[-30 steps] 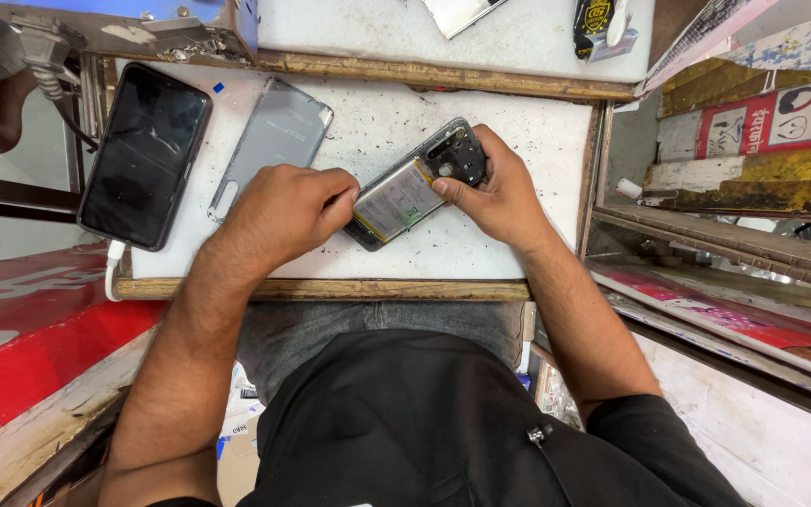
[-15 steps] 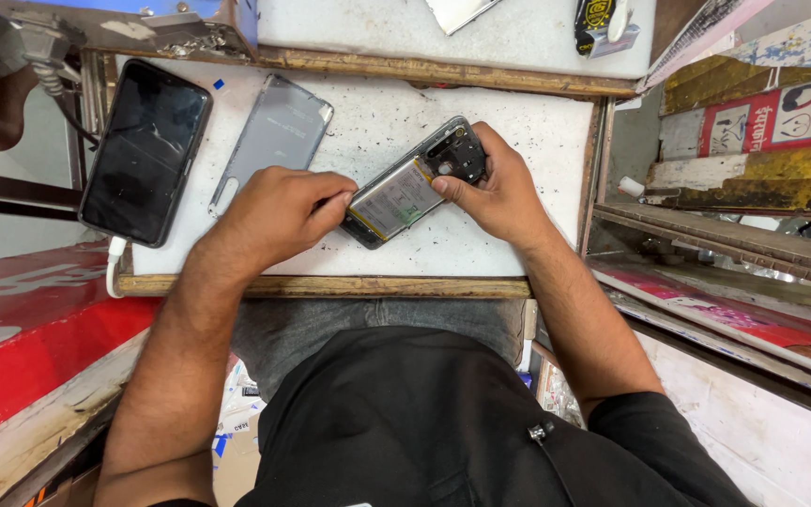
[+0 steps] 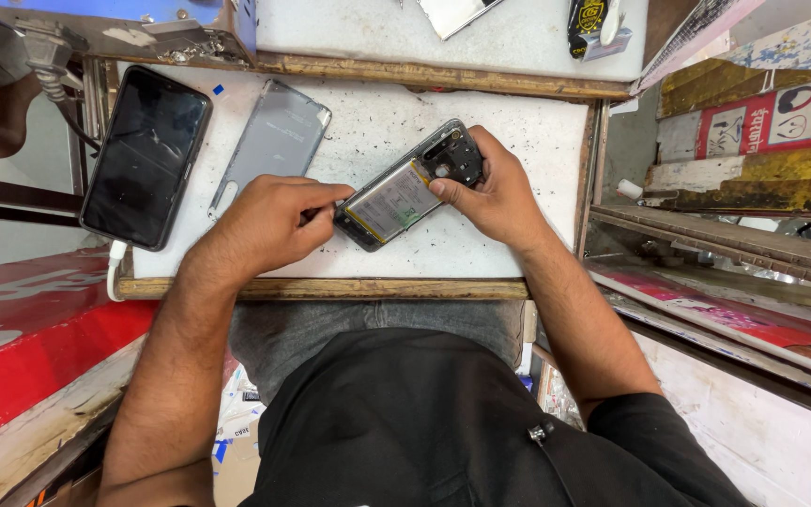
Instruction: The person reassembles a smartphone by placing a metal shield over the battery, applying adhesive to the frame, and attaching the back cover. They then wipe the exterior and apply green tape to the edges.
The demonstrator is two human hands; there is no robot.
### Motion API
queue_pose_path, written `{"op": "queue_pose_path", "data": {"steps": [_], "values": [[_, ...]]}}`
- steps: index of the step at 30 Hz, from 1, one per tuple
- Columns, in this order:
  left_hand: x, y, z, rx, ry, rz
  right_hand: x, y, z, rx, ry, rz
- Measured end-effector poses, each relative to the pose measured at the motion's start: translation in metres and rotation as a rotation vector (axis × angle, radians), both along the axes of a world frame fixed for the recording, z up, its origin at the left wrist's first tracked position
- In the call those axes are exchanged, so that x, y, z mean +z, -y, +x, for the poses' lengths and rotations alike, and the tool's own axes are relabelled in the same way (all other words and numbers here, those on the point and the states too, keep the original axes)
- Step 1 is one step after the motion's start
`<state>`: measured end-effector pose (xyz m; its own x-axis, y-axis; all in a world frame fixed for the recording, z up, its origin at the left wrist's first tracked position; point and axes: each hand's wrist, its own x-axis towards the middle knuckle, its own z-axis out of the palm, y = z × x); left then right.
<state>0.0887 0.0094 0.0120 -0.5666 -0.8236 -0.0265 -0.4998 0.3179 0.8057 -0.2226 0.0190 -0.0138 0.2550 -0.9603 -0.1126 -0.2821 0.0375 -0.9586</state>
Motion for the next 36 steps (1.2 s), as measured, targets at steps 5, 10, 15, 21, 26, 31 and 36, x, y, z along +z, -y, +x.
{"op": "queue_pose_path", "data": {"steps": [5,10,15,21,26,31,36], "values": [[0.000,-0.004,-0.004,0.057,0.031,-0.012,0.000,0.000,-0.001,0.005,-0.009,-0.006],[0.004,-0.015,-0.004,0.093,0.020,-0.020,0.000,0.000,0.000,0.000,0.037,0.014],[0.006,-0.036,-0.006,0.416,-0.050,0.010,0.001,0.000,0.001,-0.024,0.060,0.032],[0.002,-0.053,-0.004,0.520,-0.020,-0.048,0.004,0.001,0.003,-0.024,0.026,0.020],[-0.001,-0.054,-0.011,0.503,0.176,-0.037,0.005,-0.001,0.004,-0.029,0.023,0.042],[0.004,-0.054,-0.027,0.364,0.123,-0.445,0.008,0.001,0.002,-0.016,0.150,0.043],[0.004,-0.056,-0.058,0.181,0.218,-0.469,0.010,-0.001,-0.004,0.013,0.320,0.193]]}}
